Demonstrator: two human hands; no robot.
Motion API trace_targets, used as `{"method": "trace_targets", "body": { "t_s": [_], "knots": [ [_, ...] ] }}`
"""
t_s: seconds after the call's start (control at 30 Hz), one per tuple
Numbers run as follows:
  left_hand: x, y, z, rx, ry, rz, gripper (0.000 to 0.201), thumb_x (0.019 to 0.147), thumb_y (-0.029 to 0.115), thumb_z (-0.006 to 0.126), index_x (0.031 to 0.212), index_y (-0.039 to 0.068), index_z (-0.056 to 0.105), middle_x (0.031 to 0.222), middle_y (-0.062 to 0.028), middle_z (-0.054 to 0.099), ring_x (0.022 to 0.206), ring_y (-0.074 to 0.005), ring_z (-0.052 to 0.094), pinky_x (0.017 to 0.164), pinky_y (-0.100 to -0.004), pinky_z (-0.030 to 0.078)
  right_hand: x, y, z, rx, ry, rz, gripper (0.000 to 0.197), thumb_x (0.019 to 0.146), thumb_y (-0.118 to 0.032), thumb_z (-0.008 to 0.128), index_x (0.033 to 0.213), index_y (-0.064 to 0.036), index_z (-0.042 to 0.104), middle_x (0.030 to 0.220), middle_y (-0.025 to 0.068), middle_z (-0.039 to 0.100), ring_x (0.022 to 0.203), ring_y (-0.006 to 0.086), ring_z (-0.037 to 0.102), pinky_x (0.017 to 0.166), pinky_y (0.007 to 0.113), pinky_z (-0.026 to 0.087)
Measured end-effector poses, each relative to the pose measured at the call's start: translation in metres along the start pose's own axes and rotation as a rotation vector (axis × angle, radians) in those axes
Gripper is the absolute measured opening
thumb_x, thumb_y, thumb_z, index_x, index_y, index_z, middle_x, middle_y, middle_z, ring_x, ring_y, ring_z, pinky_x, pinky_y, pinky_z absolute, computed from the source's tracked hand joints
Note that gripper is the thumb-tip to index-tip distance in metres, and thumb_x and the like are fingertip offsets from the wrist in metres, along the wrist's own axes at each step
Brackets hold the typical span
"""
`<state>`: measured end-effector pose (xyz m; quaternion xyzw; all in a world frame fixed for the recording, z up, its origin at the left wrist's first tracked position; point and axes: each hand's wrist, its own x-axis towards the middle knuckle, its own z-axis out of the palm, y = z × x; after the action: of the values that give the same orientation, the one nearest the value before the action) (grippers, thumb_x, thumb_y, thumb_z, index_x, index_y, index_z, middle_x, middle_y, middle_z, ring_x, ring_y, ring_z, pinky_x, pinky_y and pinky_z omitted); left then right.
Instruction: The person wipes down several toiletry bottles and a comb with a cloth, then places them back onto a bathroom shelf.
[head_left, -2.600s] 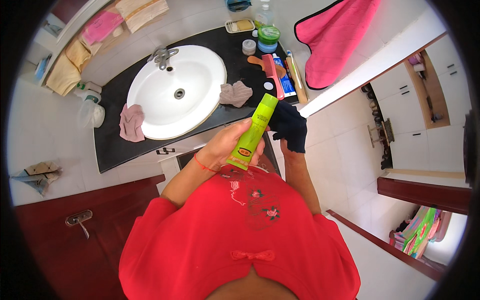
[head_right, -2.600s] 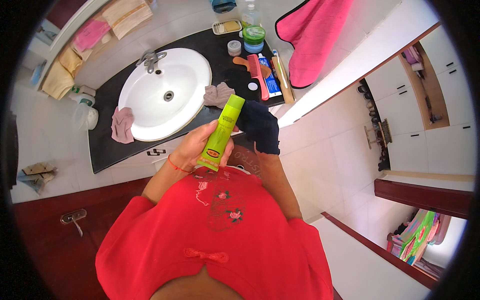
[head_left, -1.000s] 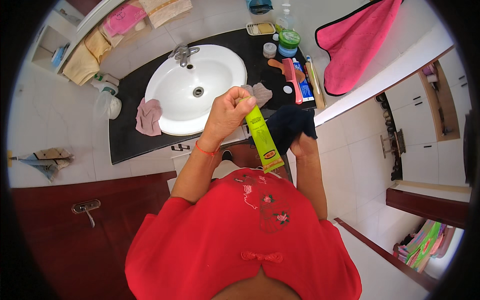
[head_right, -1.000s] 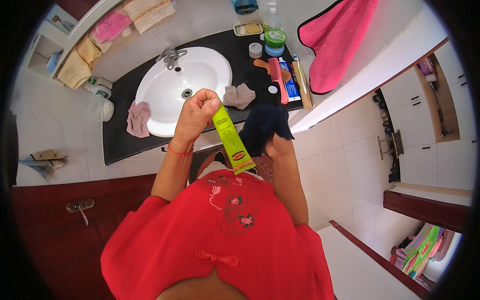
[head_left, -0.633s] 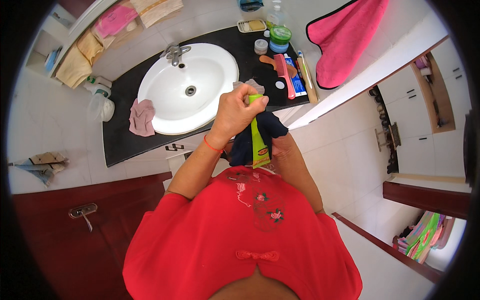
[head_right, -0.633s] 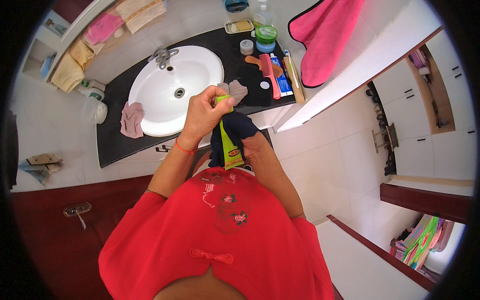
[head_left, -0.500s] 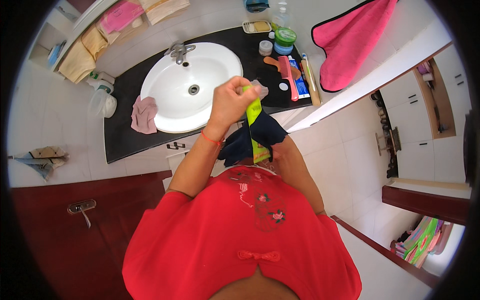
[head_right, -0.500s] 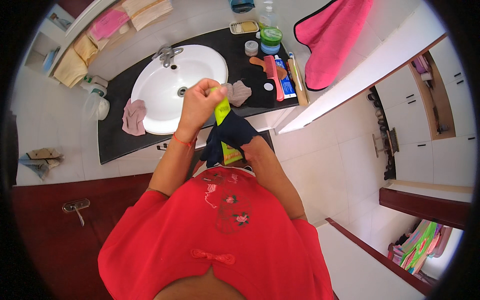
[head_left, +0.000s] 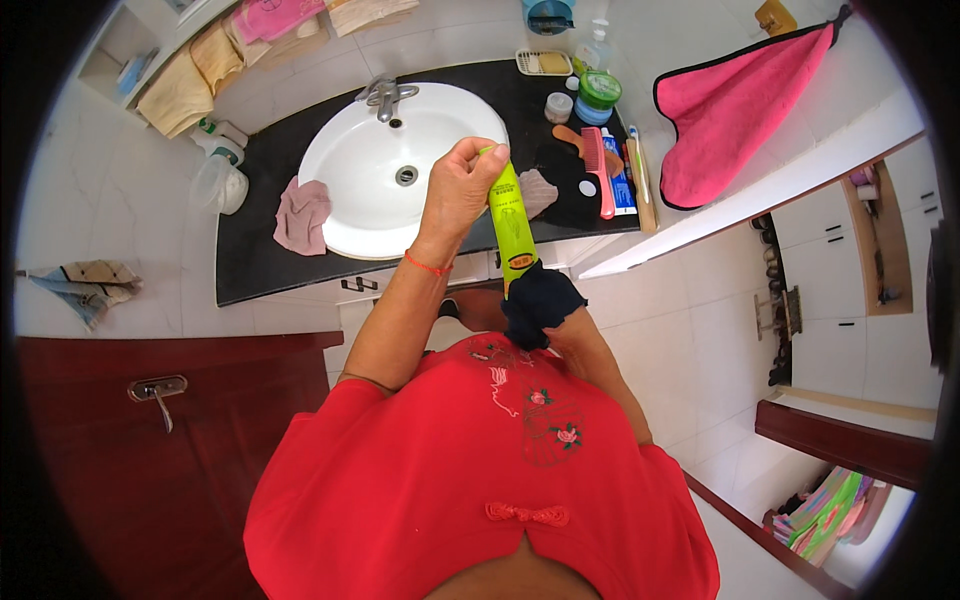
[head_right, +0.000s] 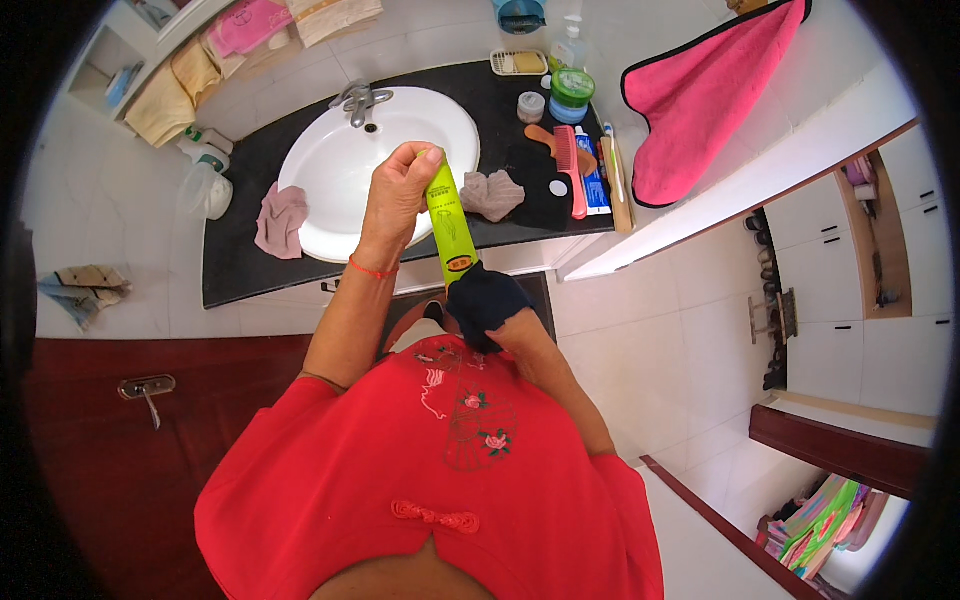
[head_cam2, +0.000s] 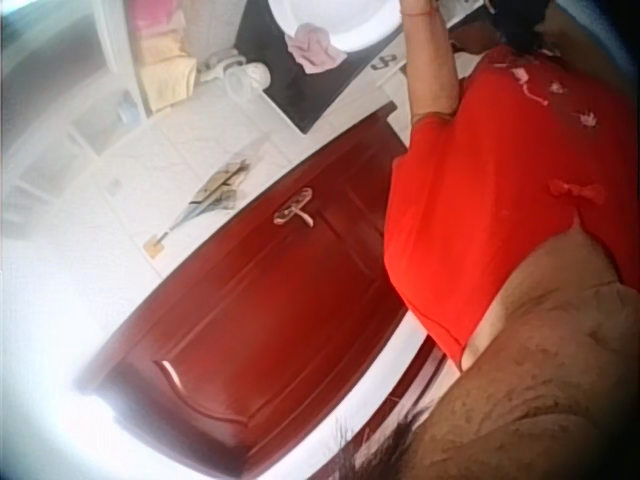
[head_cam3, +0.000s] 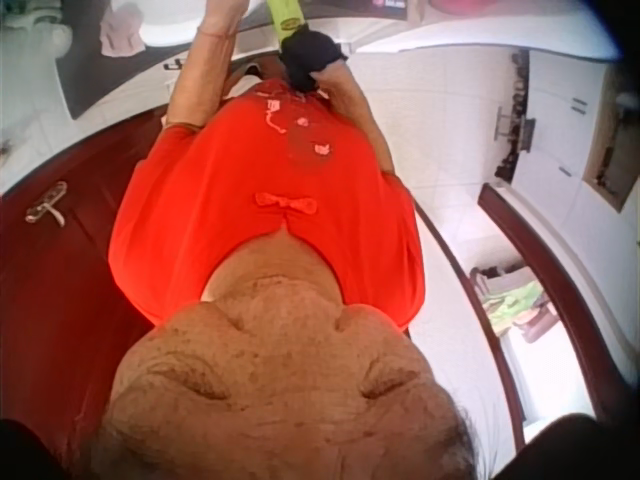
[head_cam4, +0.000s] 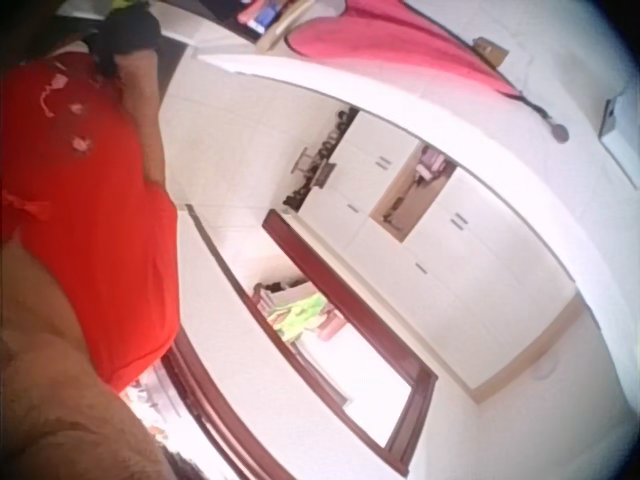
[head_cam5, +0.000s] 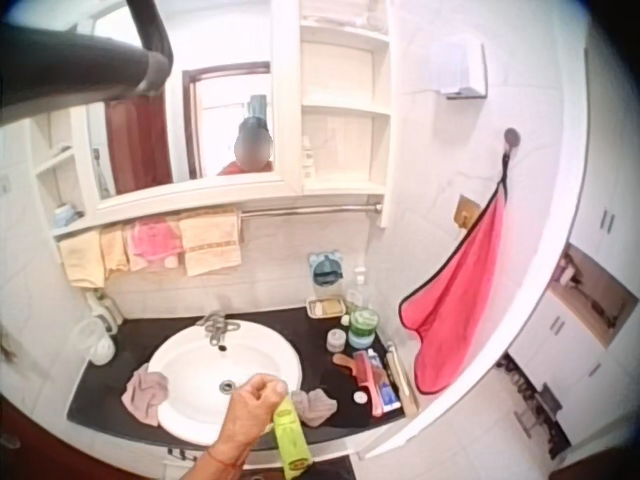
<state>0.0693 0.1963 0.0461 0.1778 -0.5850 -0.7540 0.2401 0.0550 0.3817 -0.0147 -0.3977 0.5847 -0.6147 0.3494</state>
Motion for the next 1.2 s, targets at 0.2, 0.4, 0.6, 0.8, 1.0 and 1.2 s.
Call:
{"method": "trace_targets", "body": {
  "t_s": [0.2, 0.4, 0.6, 0.8, 1.0, 1.2],
  "knots": [
    [-0.003, -0.014, 0.016, -0.298, -0.116, -0.09, 0.037, 0.094, 0.037, 0.043, 0.11, 0.003, 0.049, 0.073, -0.0062, 0.058, 0.063, -0.0135, 0.056, 0.058, -0.0254, 0.048, -0.001, 0.03, -0.008, 0.108, -0.003, 0.095, 0.01, 0.083, -0.013, 0.059, 0.088, -0.0058, 0.055, 0.063, 0.0033, 0.053, 0.048, 0.0132, 0.052, 0.041, 0.028, 0.041],
    [-0.034, -0.036, 0.042, -0.362, -0.258, -0.226, 0.046, 0.097, 0.044, 0.034, 0.113, 0.003, 0.045, 0.075, -0.0086, 0.058, 0.065, -0.0164, 0.057, 0.063, -0.0274, 0.048, -0.004, 0.078, -0.02, -0.094, 0.138, -0.089, 0.018, 0.082, -0.017, 0.06, 0.093, -0.0037, 0.056, 0.078, 0.0072, 0.059, 0.07, 0.022, 0.061, 0.06, 0.033, 0.05],
    [-0.023, -0.032, 0.028, -0.399, -0.203, -0.24, 0.052, 0.097, 0.048, 0.024, 0.115, 0.003, 0.044, 0.071, -0.0068, 0.054, 0.06, -0.0181, 0.056, 0.059, -0.0319, 0.048, -0.014, 0.009, -0.02, 0.868, 0.115, 0.363, 0.024, 0.073, -0.016, 0.063, 0.091, -0.0022, 0.056, 0.08, 0.0066, 0.058, 0.078, 0.021, 0.06, 0.068, 0.033, 0.047],
    [-0.031, -0.027, 0.035, -0.276, -0.349, -0.228, 0.046, 0.095, 0.044, 0.036, 0.112, 0.003, 0.048, 0.074, -0.0058, 0.053, 0.054, -0.0139, 0.05, 0.056, -0.0277, 0.045, -0.008, 0.016, -0.055, -0.063, -0.042, 0.022, 0.02, 0.075, -0.012, 0.06, 0.093, -0.0039, 0.058, 0.084, 0.0099, 0.059, 0.082, 0.0234, 0.06, 0.076, 0.036, 0.044],
    [-0.045, -0.038, 0.047, 0.607, -0.221, 0.171, 0.03, 0.079, 0.022, 0.07, 0.098, 0.003, 0.057, 0.077, -0.008, 0.058, 0.067, -0.0128, 0.053, 0.061, -0.0253, 0.043, 0.012, 0.007, -0.043, -0.367, 0.232, -0.07, 0.028, 0.075, -0.013, 0.064, 0.1, -0.0046, 0.056, 0.086, 0.0101, 0.058, 0.082, 0.0203, 0.059, 0.071, 0.034, 0.046],
    [-0.049, -0.04, 0.048, 0.826, -0.352, 0.42, 0.033, 0.072, 0.009, 0.07, 0.099, 0.001, 0.054, 0.078, -0.0115, 0.057, 0.066, -0.0219, 0.055, 0.063, -0.0314, 0.045, 0.002, -0.009, -0.038, 0.082, 0.576, 0.024, 0.018, 0.086, -0.008, 0.051, 0.101, -0.0004, 0.056, 0.09, 0.0061, 0.058, 0.082, 0.0163, 0.056, 0.07, 0.029, 0.046]
  ]
}}
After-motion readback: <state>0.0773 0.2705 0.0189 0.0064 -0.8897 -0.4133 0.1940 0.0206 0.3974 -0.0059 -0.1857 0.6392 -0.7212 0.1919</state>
